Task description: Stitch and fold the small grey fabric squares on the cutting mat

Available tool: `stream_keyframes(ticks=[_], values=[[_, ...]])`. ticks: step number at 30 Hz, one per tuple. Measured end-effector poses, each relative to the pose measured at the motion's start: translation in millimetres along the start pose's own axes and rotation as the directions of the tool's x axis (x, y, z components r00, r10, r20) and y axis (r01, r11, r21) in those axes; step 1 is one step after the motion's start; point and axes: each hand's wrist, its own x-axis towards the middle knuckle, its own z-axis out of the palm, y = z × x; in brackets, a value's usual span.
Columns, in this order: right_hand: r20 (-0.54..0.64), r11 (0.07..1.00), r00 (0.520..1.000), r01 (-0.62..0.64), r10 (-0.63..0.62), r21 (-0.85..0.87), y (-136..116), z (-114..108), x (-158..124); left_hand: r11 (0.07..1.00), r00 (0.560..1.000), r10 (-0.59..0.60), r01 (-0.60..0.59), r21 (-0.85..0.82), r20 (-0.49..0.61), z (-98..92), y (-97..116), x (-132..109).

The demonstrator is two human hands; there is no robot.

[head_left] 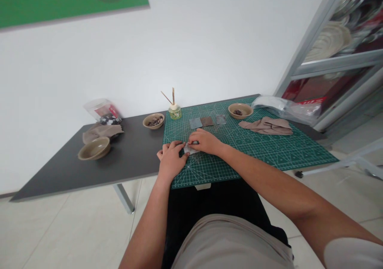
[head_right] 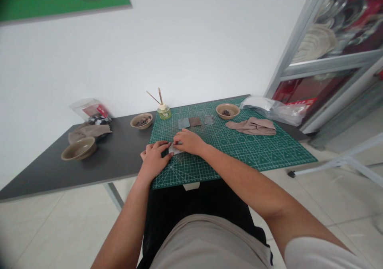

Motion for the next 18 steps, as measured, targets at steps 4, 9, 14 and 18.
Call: stream_keyframes(ticks=[4, 9, 14, 18], values=[[0.040, 0.996, 0.997, 0.062, -0.064, 0.063, -5.0, -0.7, -1.5, 1.000, 1.000, 0.006, -0.006, 0.002, -0.006, 0.1, -0.1, -0.6], [-0.067, 0.994, 0.994, -0.088, 0.083, -0.071, 1.2, -1.6, -5.7, 1.000, 1.000, 0.004, -0.004, 0.006, 0.004, -0.8, 0.6, -0.7], [-0.022, 0.999, 1.000, 0.020, -0.021, -0.044, -0.2, 1.7, -2.6, 1.000, 1.000, -0.007, 0.007, 0.001, 0.001, -0.2, 0.0, 0.9], [-0.035, 0.998, 0.999, 0.002, -0.004, -0.056, -1.3, 1.7, -5.2, 1.000, 1.000, -0.005, 0.005, -0.011, -0.005, 0.2, 1.3, -0.1]])
